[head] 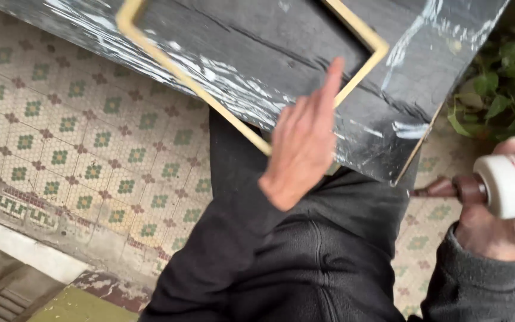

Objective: The person sits and applies wood glue from a bottle to the mitered corners of a wooden picture frame, presses the frame joints together by hand, and then sands the frame edges with a sanding block, working on their lap next to a workbench.

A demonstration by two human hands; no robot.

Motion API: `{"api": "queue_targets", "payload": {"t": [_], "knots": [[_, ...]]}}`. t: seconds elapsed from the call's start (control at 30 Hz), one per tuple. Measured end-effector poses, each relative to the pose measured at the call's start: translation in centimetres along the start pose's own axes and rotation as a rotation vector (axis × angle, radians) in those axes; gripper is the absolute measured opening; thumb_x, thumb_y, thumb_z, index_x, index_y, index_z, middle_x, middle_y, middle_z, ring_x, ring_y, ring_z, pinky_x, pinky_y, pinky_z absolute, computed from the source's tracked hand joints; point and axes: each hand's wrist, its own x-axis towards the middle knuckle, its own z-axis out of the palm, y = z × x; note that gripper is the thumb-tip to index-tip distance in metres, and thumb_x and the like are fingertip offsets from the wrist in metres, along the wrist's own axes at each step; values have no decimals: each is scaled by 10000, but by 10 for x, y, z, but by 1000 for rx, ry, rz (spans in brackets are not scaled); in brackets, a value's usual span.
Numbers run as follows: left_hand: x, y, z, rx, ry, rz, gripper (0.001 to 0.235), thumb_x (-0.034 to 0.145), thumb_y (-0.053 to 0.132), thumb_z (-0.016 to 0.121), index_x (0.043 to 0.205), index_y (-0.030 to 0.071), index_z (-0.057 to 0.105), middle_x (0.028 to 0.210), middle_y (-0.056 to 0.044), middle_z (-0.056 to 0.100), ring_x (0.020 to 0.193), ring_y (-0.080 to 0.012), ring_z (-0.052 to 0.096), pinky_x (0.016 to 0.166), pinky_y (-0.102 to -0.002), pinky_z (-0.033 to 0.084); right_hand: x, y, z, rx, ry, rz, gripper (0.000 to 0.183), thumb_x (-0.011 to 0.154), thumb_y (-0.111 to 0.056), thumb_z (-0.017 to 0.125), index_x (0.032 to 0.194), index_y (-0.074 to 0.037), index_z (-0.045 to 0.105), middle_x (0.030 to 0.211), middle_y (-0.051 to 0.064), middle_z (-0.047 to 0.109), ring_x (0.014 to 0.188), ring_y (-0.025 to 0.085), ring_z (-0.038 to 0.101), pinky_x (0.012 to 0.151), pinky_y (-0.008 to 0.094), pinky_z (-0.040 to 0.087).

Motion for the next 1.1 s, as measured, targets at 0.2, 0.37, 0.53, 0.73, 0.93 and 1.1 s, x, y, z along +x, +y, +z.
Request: {"api": "queue_targets", "payload": {"t": [0.2, 0.37, 0.53, 0.73, 0.93, 1.1], "knots": [[-39, -27, -44, 91, -155, -111, 780, 992, -86, 544, 1664, 69, 180, 1093, -86, 686, 941, -177, 622, 897, -360, 482, 14, 26, -35, -142, -113, -67, 528, 1007, -529, 760, 1274, -97, 614, 1207, 84, 693, 923, 135, 729, 730, 347, 624], [-22, -20, -42, 129, 28, 36, 834, 973, 49, 566, 1700, 87, 159, 1194, -67, 644, 1115, -195, 621, 1261, -544, 307, 74, 61, -4, -250, -279, -311, 716, 916, -690, 709, 1323, -109, 608, 1205, 65, 722, 1071, 136, 727, 984, 304, 560], [-28, -5, -10, -67, 46, -67, 998, 913, 430, 809, 1643, 74, 228, 1161, -62, 622, 1134, -204, 600, 1291, -564, 180, 74, 67, 10, -362, -336, -335, 784, 904, -749, 639, 1349, -106, 583, 1202, 60, 696, 1120, 148, 697, 1071, 309, 532], [-30, -4, 2, -152, 64, -187, 1062, 852, 458, 886, 1616, 129, 226, 1038, 39, 575, 1037, -108, 580, 1292, -480, 155, 68, 68, 19, -532, -362, -321, 860, 924, -811, 504, 1385, -86, 536, 1193, 64, 614, 1128, 172, 626, 1113, 332, 495], [-31, -6, 3, -180, 77, -173, 1098, 818, 373, 916, 1632, 138, 219, 1048, 52, 582, 1032, -98, 585, 1295, -461, 148, 71, 67, 16, -618, -400, -333, 883, 937, -839, 430, 1388, -85, 516, 1183, 67, 582, 1125, 185, 600, 1134, 350, 482], [-34, -8, 7, -188, 94, -153, 1117, 829, 346, 927, 1665, 149, 213, 1077, 48, 591, 1050, -97, 586, 1308, -437, 141, 68, 67, 17, -634, -427, -339, 869, 945, -838, 410, 1370, -86, 515, 1174, 71, 578, 1113, 190, 603, 1130, 359, 488]]}}
